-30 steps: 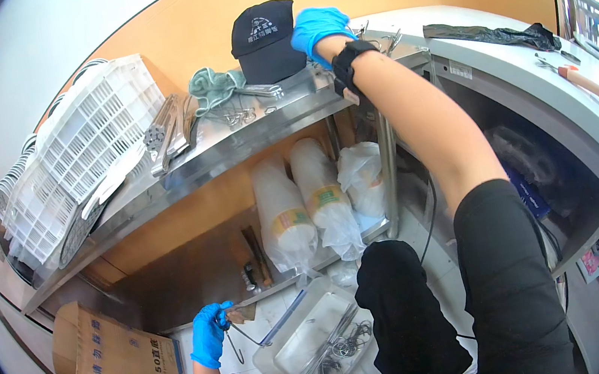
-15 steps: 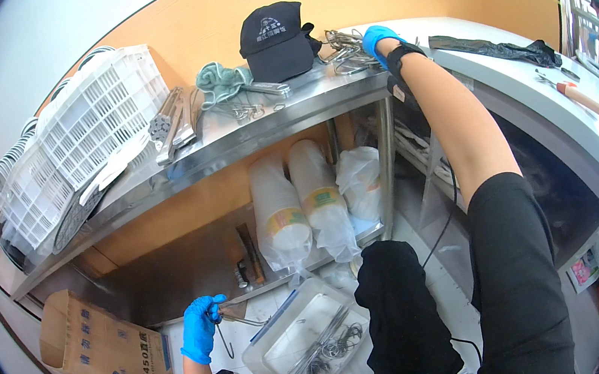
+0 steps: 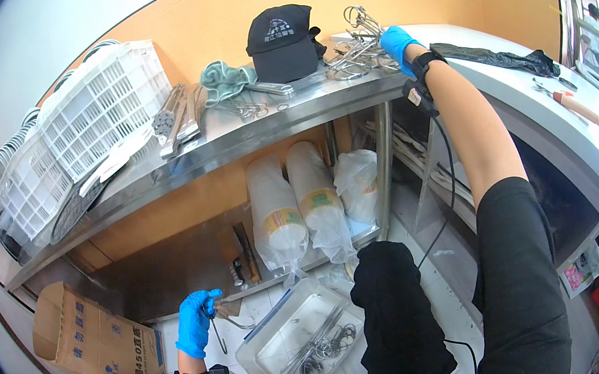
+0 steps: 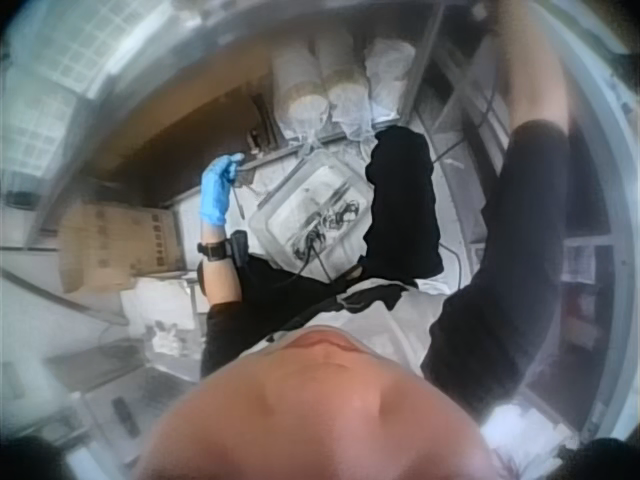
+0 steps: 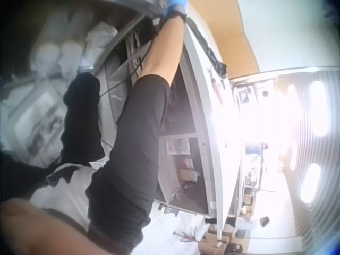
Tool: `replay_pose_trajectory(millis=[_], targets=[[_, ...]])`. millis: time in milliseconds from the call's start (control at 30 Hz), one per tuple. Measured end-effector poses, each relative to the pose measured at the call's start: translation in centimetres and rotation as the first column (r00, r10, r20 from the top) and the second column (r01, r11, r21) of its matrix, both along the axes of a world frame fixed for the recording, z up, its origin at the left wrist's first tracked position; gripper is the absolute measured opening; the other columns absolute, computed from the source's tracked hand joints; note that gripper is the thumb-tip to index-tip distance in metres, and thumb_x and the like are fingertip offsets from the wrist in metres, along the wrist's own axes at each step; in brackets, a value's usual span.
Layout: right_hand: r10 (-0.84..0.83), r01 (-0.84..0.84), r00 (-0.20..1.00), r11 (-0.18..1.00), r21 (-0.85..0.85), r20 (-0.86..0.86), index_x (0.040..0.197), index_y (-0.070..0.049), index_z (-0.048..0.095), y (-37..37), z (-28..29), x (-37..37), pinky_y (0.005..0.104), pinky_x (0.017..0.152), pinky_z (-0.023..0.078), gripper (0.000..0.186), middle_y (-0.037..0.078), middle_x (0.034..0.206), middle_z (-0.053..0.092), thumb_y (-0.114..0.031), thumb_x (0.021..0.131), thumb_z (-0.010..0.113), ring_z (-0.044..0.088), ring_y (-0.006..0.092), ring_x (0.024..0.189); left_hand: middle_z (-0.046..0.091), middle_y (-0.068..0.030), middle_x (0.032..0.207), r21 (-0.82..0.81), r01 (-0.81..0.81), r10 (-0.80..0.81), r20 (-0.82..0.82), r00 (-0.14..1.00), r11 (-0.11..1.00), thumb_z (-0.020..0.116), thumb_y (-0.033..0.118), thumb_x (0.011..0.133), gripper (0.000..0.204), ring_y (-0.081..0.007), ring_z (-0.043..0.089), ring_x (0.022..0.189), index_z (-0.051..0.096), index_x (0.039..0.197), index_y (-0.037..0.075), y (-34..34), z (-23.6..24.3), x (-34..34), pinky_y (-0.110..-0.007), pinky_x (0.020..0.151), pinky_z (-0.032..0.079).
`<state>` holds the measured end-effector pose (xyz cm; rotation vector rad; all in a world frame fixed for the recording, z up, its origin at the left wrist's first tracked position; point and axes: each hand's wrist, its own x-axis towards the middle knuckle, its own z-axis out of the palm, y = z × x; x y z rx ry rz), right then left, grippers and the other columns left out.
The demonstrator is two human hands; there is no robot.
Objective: The person organizes metal surgical scissors and clamps by hand, picking them up from a pile on a counter and placing them into a plastic container on the floor.
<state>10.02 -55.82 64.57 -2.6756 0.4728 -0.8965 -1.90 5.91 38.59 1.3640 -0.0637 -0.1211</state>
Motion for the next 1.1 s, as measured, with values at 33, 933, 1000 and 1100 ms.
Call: replay_pose_trajectory(millis=[33,933,1000,1100], targets=[[0.016,-0.017,1.000,0.999,0.040,0.020,0.085,0.003,0.062,-0.1,0.1,0.0,0.0373,0.062,0.046,0.026,0.023,0.076,0.060,-0.016,0.076,0.046,0.060,0.0333,0.070,0.056,-0.0065,0.067,0.002,0.007,-0.007,-0.001,1.000,1.000,0.052,0.016,0.081,0.021,-0.0120,0.043,0.056,0.052,0.063,0.006,0.0,0.0,0.0,-0.027,0.054,0.036],[-0.203,-0.061,0.824,0.897,-0.438,-0.529,0.107,-0.009,0.062,11.3,5.9,1.6,0.0364,0.084,0.043,0.053,0.013,0.110,0.060,-0.051,0.075,0.054,0.057,0.0283,0.098,0.060,-0.0069,0.074,-0.069,-0.008,0.006,-0.034,0.999,0.998,0.052,0.013,0.083,0.016,-0.0081,0.040,0.056,0.054,0.071,0.004,0.9,-1.0,0.5,-0.022,0.054,0.035],[-0.229,-0.016,0.834,0.899,-0.437,-0.502,0.106,-0.009,0.062,11.6,5.9,3.3,0.0362,0.085,0.042,0.062,0.013,0.110,0.060,-0.060,0.073,0.051,0.057,0.0280,0.098,0.060,-0.0066,0.074,-0.070,-0.013,0.009,-0.049,0.999,0.997,0.052,0.013,0.083,0.016,-0.0080,0.040,0.057,0.055,0.071,0.003,1.3,-0.8,0.2,-0.022,0.054,0.035],[-0.209,-0.031,0.872,0.879,-0.477,-0.442,0.107,-0.010,0.062,9.1,5.7,4.7,0.0349,0.087,0.042,0.080,0.012,0.111,0.059,-0.076,0.064,0.047,0.055,0.0259,0.104,0.057,-0.0046,0.070,-0.047,-0.042,0.038,-0.073,0.997,0.998,0.051,0.013,0.083,0.016,-0.0080,0.041,0.057,0.059,0.076,0.001,0.8,0.3,0.0,-0.022,0.055,0.035]])
